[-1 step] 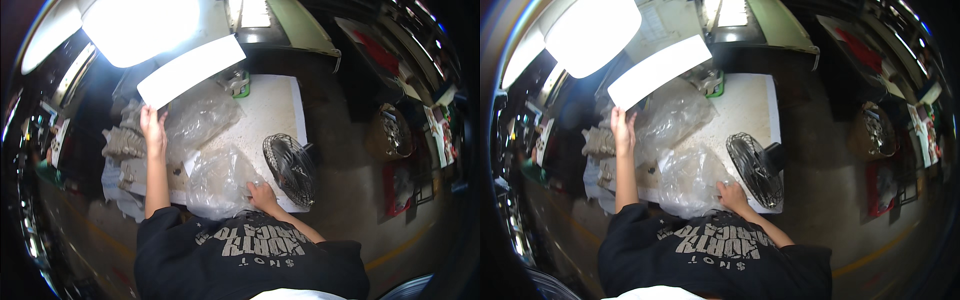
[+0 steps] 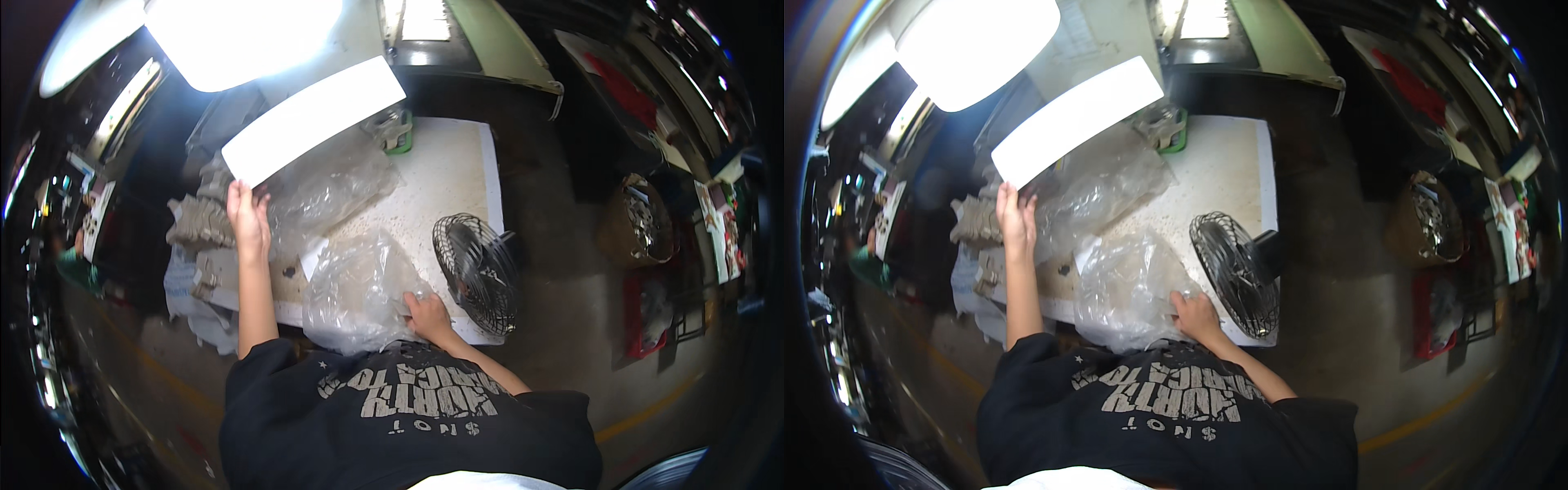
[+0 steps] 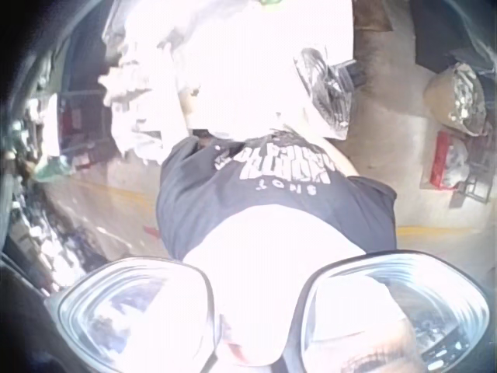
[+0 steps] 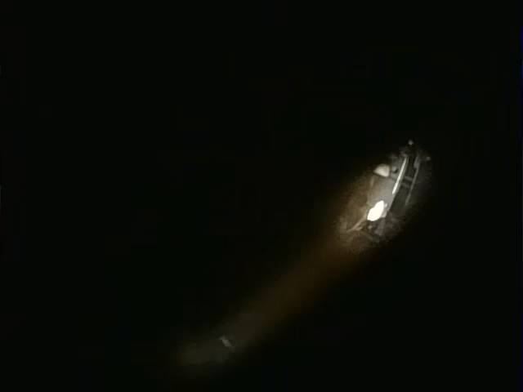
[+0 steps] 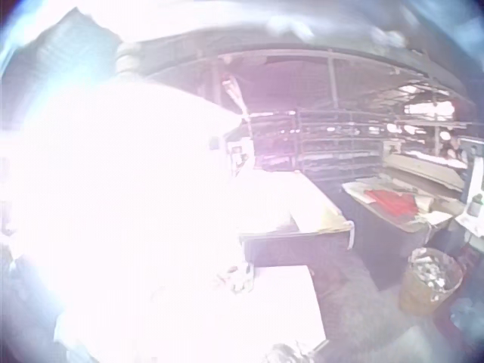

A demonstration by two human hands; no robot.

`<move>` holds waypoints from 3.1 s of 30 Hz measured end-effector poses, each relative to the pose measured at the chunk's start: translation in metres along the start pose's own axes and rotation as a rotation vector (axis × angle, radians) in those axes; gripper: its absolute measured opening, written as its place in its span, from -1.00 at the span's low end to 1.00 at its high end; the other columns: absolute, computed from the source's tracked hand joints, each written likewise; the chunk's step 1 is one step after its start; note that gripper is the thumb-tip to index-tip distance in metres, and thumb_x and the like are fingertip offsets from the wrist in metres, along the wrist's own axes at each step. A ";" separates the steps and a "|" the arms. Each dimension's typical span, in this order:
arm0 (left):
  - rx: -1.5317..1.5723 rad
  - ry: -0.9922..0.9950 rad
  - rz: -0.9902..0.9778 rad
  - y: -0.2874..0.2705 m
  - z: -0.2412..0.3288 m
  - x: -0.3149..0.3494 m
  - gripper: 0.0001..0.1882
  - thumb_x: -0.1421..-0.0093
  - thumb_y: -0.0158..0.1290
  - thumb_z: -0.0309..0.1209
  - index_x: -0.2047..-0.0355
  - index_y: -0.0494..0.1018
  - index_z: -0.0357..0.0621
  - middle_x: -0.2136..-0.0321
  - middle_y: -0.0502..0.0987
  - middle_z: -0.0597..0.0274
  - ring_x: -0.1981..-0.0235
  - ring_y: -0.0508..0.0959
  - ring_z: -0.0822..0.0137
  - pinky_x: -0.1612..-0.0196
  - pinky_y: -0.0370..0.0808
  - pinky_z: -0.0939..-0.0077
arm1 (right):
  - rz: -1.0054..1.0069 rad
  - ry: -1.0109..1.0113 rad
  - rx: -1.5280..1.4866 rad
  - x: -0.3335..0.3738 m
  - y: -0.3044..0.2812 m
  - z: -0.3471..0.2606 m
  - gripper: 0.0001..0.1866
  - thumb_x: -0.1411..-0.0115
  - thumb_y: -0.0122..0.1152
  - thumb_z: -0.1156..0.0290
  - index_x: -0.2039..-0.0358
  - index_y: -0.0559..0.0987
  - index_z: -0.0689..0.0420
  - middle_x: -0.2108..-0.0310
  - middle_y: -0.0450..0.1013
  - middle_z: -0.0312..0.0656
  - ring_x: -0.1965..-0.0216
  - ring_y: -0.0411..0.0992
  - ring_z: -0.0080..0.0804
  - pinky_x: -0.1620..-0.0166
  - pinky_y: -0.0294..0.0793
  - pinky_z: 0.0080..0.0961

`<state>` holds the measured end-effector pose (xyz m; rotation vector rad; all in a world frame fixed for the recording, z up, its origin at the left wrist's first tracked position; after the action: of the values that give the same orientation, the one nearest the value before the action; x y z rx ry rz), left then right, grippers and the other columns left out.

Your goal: The person writes on a piece of paper, then places small rectangular objects into a plastic bag and seals it. The person handles multiple small items and a plastic bag on a cluttered work table.

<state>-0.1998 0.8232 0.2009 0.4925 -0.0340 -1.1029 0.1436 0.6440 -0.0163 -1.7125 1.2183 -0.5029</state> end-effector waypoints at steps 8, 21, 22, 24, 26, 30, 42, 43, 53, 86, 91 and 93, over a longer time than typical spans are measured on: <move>0.253 -0.267 0.427 -0.206 -0.032 0.157 -0.77 -0.52 -0.01 -0.15 -0.01 0.39 0.03 0.22 0.42 0.38 0.31 0.36 0.41 0.20 0.34 0.39 | -0.007 0.015 0.047 -0.019 0.006 0.002 -0.58 -0.16 0.31 0.23 0.01 0.48 0.09 0.60 0.54 -0.07 0.52 0.54 0.01 0.19 0.41 -0.09; 0.325 -0.635 0.147 -0.155 -0.104 0.100 -0.36 -0.53 -0.07 -0.13 -0.45 -0.06 -0.01 -0.51 0.04 0.06 -0.50 0.08 -0.14 -0.46 0.12 -0.34 | 0.080 0.194 0.173 -0.051 0.002 0.007 -0.76 -0.31 0.22 0.21 0.17 0.47 0.09 0.57 0.55 0.04 0.47 0.55 0.13 0.27 0.44 -0.01; 0.298 -0.657 0.064 -0.136 -0.112 0.082 -0.36 -0.53 -0.07 -0.14 -0.46 -0.06 0.01 -0.52 -0.01 0.07 -0.51 0.06 -0.14 -0.46 0.10 -0.39 | 0.076 0.219 0.163 -0.051 0.002 0.006 -0.75 -0.30 0.22 0.23 0.15 0.47 0.09 0.54 0.56 0.06 0.44 0.55 0.14 0.26 0.45 -0.01; 0.292 -0.681 -0.044 -0.094 -0.129 0.050 -0.36 -0.53 -0.07 -0.15 -0.47 -0.06 0.06 -0.52 -0.03 0.07 -0.50 0.07 -0.12 -0.45 0.07 -0.44 | 0.084 0.279 0.139 -0.044 0.000 0.004 -0.71 -0.31 0.22 0.26 0.05 0.48 0.10 0.42 0.57 0.11 0.37 0.56 0.17 0.22 0.46 0.02; 0.346 -0.695 -0.089 -0.049 -0.147 0.022 -0.39 -0.53 -0.06 -0.18 -0.46 -0.04 0.09 -0.50 0.02 0.09 -0.48 0.12 -0.09 -0.44 0.09 -0.44 | 0.111 0.345 0.099 -0.030 -0.007 -0.001 -0.61 -0.31 0.21 0.29 -0.11 0.48 0.11 0.24 0.57 0.17 0.29 0.56 0.21 0.19 0.48 0.04; -0.002 -0.321 -0.317 0.019 -0.204 -0.032 -0.62 -0.55 -0.17 -0.26 -0.29 0.25 -0.05 -0.27 0.35 0.08 -0.26 0.41 -0.03 -0.23 0.39 -0.33 | 0.102 0.519 0.171 0.000 -0.035 -0.035 -0.32 -0.35 0.17 0.31 -0.45 0.25 0.02 0.00 0.43 0.17 0.22 0.54 0.21 0.15 0.51 0.02; -0.095 -0.745 -0.421 0.086 -0.227 0.027 -0.77 -0.53 -0.04 -0.23 0.01 0.41 -0.11 -0.09 0.50 0.09 -0.14 0.48 0.16 -0.16 0.47 0.09 | 0.151 0.298 -0.084 0.016 -0.080 -0.159 -0.32 -0.33 0.11 0.47 -0.47 0.30 -0.02 -0.23 0.36 0.18 -0.06 0.50 0.17 -0.19 0.45 -0.06; -0.074 -0.760 -0.438 0.074 -0.212 0.035 -0.76 -0.52 -0.03 -0.25 -0.02 0.40 -0.13 -0.12 0.47 0.07 -0.20 0.44 0.12 -0.23 0.44 0.06 | -0.004 0.208 -0.120 0.009 -0.065 -0.164 -0.26 -0.29 0.15 0.48 -0.49 0.29 -0.11 -0.23 0.37 0.17 -0.03 0.52 0.14 -0.19 0.45 0.00; 0.120 -0.551 -0.071 -0.154 -0.059 0.070 -0.77 -0.58 -0.14 -0.27 0.02 0.32 -0.20 0.13 0.57 0.04 0.13 0.67 0.17 -0.05 0.69 0.19 | -0.230 0.457 0.360 -0.069 0.033 -0.028 -0.31 -0.27 0.16 0.37 -0.41 0.37 -0.42 -0.32 0.34 0.11 -0.05 0.59 0.01 -0.32 0.19 0.38; -1.526 -0.048 -0.655 -0.229 -0.108 0.188 -0.35 -0.40 -0.06 -0.28 -0.50 0.18 0.04 -0.54 -0.09 -0.19 -0.55 -0.16 -0.31 -0.52 -0.20 -0.31 | -0.003 -0.056 -0.515 -0.104 -0.198 -0.230 -0.63 -0.29 0.03 0.67 -0.07 0.63 0.35 0.35 0.36 -0.17 0.35 0.32 -0.32 0.12 0.36 -0.41; -1.661 0.067 -0.635 -0.236 -0.122 0.197 -0.32 -0.45 -0.13 -0.20 -0.55 0.07 0.08 -0.56 -0.16 -0.18 -0.56 -0.22 -0.29 -0.51 -0.26 -0.34 | -0.851 0.388 -0.564 -0.078 -0.047 -0.190 -0.65 -0.53 0.05 0.21 -0.01 0.67 0.20 0.35 0.53 -0.16 0.32 0.42 -0.56 0.18 0.49 -0.50; -1.659 0.067 -0.630 -0.235 -0.121 0.198 -0.31 -0.44 -0.12 -0.20 -0.55 0.06 0.03 -0.56 -0.15 -0.18 -0.56 -0.22 -0.29 -0.51 -0.27 -0.33 | -0.962 0.500 -0.244 -0.061 0.004 -0.151 -0.62 -0.50 0.08 0.12 0.05 0.68 0.15 0.28 0.61 -0.06 0.24 0.53 -0.27 0.10 0.52 -0.33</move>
<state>-0.2747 0.6136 -0.0431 -1.0211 1.0760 -1.3251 0.0017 0.6290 0.0626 -2.4334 0.7032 -1.4658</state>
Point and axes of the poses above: each hand's wrist, its own x-axis away from the middle knuckle, its own y-axis out of the palm, z = x × y, the point moved 8 cm from there along -x, towards the middle knuckle
